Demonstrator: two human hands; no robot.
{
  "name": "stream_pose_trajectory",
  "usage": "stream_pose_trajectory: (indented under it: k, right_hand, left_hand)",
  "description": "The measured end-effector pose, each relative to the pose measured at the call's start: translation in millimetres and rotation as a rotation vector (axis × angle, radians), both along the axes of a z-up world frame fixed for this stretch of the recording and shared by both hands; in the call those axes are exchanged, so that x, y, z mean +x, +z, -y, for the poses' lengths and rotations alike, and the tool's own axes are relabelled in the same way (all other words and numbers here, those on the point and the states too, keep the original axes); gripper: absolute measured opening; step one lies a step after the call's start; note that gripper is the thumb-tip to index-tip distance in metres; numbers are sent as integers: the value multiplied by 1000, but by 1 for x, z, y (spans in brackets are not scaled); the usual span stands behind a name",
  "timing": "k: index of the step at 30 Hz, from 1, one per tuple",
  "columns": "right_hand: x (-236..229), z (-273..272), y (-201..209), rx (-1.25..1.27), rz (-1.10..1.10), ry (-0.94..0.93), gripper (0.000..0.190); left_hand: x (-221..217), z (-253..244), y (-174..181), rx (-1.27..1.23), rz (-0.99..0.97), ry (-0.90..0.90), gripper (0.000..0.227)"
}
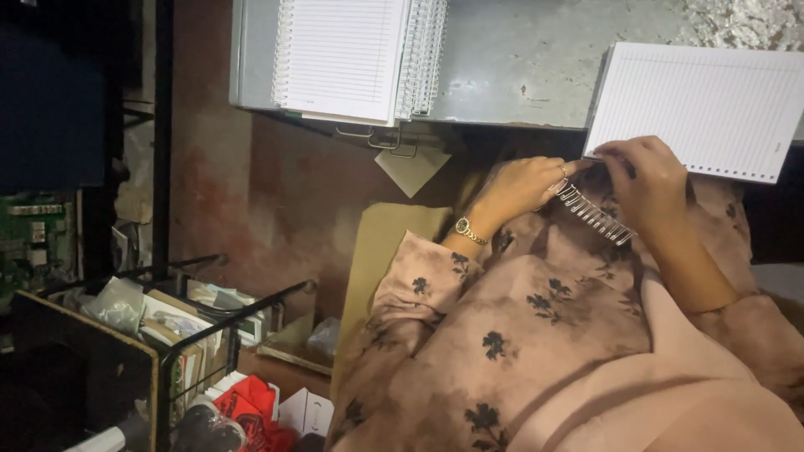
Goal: The person assembles spiral-bound notebooks by hand, inserting metal spiral coils into the punched holes of the paper stacks. They manipulate the coils and paper, occasionally picking up completed notebooks and stacking them on the table.
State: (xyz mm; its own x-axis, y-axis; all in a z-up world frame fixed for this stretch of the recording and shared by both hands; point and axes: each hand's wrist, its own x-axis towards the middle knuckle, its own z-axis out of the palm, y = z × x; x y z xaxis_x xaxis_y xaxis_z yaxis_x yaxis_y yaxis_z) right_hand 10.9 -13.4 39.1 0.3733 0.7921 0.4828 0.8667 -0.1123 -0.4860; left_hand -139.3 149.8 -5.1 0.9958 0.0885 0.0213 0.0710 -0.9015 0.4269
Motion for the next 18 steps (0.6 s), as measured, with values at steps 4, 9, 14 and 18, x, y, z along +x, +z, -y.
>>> stream_pose_trajectory:
  k: [4, 9, 14, 18]
  right_hand:
    - [1, -2, 1, -53, 15, 45, 7]
    - [0, -3, 2, -26, 42, 82, 8]
    - [1, -1, -10, -56, 89, 23, 9]
    - [1, -1, -8, -60, 103, 26, 9]
  left_hand:
    - [1, 0, 4, -48, 33, 16, 38]
    - [1, 1, -4, -59, 94, 68, 42]
    - [3, 1, 3, -104, -2, 71, 26]
    - [4, 2, -16, -110, 55, 84, 33]
